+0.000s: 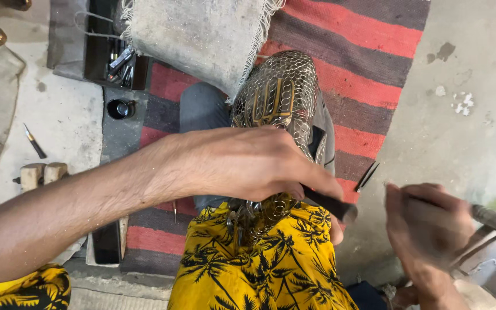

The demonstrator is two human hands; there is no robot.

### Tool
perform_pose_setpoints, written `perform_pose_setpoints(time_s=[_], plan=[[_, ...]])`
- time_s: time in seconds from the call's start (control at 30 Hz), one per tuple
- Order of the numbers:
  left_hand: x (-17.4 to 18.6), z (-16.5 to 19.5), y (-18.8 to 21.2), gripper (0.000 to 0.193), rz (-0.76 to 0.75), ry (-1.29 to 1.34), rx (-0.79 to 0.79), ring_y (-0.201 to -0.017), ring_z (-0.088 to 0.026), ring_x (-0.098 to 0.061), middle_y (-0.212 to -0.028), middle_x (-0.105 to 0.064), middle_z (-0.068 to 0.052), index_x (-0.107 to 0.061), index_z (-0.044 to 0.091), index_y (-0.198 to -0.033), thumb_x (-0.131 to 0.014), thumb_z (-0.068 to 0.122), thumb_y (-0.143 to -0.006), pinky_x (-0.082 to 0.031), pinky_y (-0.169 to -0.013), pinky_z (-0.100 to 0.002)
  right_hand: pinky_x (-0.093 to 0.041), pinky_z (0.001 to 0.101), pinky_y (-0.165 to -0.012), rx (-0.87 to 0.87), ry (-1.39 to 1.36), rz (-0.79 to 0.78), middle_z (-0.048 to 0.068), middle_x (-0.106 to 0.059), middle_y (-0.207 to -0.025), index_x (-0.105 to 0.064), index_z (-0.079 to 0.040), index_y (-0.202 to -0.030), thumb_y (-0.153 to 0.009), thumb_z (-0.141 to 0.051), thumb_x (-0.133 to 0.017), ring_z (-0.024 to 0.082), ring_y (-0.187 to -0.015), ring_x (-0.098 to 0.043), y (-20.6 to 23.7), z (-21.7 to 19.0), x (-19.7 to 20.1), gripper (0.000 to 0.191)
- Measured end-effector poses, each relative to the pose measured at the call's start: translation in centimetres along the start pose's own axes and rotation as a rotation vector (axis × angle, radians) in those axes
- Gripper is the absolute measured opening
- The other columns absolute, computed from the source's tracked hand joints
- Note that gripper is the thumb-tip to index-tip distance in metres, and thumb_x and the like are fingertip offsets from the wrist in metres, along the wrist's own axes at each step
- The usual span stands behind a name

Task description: The person sits on the floor with a brass elephant figurine on their lap and hammers a chisel against its surface using a wooden mallet, repositioning the chisel to work different detailed areas of the figurine's body and head.

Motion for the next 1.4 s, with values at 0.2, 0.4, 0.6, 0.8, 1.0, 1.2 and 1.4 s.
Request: perform_pose_setpoints(time_s=[0.2,0.4,0.6,0.8,1.0,1.2,1.4], plan=[[0.1,1.1,-1.1,0.034,-0.087,-0.051,0.102,-0.086,-0.027,-0.077,-0.1,-0.079,-0.008,-0.071,0.024,-0.126,-0.07,0.019,-0.093,-0.061,-0.076,-0.041,-0.053,0.0295,-0.082,-0.167,-0.014,0.056,0.009,-0.072,-0.087,-0.074,-0.002,-0.093,-0.1,-0.017,-0.081,0.017,-0.077,-0.07,1.5,1.4,-0.5,0.019],[-0.1,1.8,0.0,0.03,-0.031,-0.012,0.181,-0.086,-0.022,-0.078,-0.103,-0.08,-0.003,-0.07,0.025,-0.126,-0.069,0.023,-0.096,-0.063,-0.078,-0.037,-0.052,0.0322,-0.069,-0.11,0.01,0.092,0.02,-0.065,-0.082,-0.061,0.007,-0.091,-0.09,-0.016,-0.088,0.024,-0.073,-0.068,2.0,5.0,-3.0,0.035],[0.1,0.4,1.7,0.041,0.432,0.124,0.251,-0.101,-0.02,-0.081,-0.112,-0.079,-0.007,-0.061,0.013,-0.136,-0.073,0.008,-0.097,-0.067,-0.086,-0.033,-0.06,0.0294,-0.079,-0.244,-0.901,0.13,0.005,-0.075,-0.098,-0.063,-0.004,-0.103,-0.097,-0.007,-0.075,0.013,-0.087,-0.073,4.7,9.1,-11.2,0.014],[-0.8,-0.4,2.5,0.045,0.543,0.172,0.355,-0.113,-0.022,-0.077,-0.123,-0.075,-0.014,-0.058,0.002,-0.138,-0.071,0.006,-0.096,-0.065,-0.091,-0.033,-0.052,0.03,-0.068,-0.263,-0.826,-0.272,0.011,-0.076,-0.095,-0.072,0.004,-0.103,-0.089,0.003,-0.071,0.014,-0.08,-0.066,0.6,11.0,-15.8,0.013],[-0.6,-0.4,2.2,0.047,0.496,0.203,0.361,-0.115,-0.019,-0.076,-0.128,-0.074,-0.014,-0.057,0.002,-0.141,-0.07,0.005,-0.096,-0.065,-0.088,-0.03,-0.056,0.031,-0.056,-0.185,-0.762,-0.363,0.007,-0.068,-0.074,-0.066,-0.001,-0.09,-0.091,0.002,-0.068,0.016,-0.063,-0.067,-5.7,9.3,-7.5,0.004],[-0.8,-1.0,2.3,0.047,0.435,0.191,0.516,-0.09,-0.017,-0.077,-0.115,-0.079,-0.011,-0.059,0.006,-0.141,-0.07,0.01,-0.095,-0.06,-0.07,-0.027,-0.055,0.027,-0.059,0.168,-0.621,-0.397,0.004,-0.068,-0.071,-0.07,-0.003,-0.092,-0.089,-0.009,-0.075,0.011,-0.063,-0.067,-11.5,4.1,-1.2,0.008],[-1.2,0.3,2.8,0.039,0.568,0.119,0.335,-0.103,-0.011,-0.077,-0.117,-0.079,-0.013,-0.062,0.002,-0.137,-0.07,0.004,-0.099,-0.064,-0.083,-0.027,-0.054,0.032,-0.065,0.259,-0.257,-0.386,0.009,-0.071,-0.08,-0.068,0.001,-0.093,-0.084,-0.008,-0.086,0.019,-0.07,-0.067,-13.8,2.0,-1.1,0.022]])
Point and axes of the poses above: each hand's wrist, its own y-axis away from the middle knuckle, its own x-axis out of the back of the hand, z = x × y, the point moved 5 cm from there along -y, towards the middle knuckle
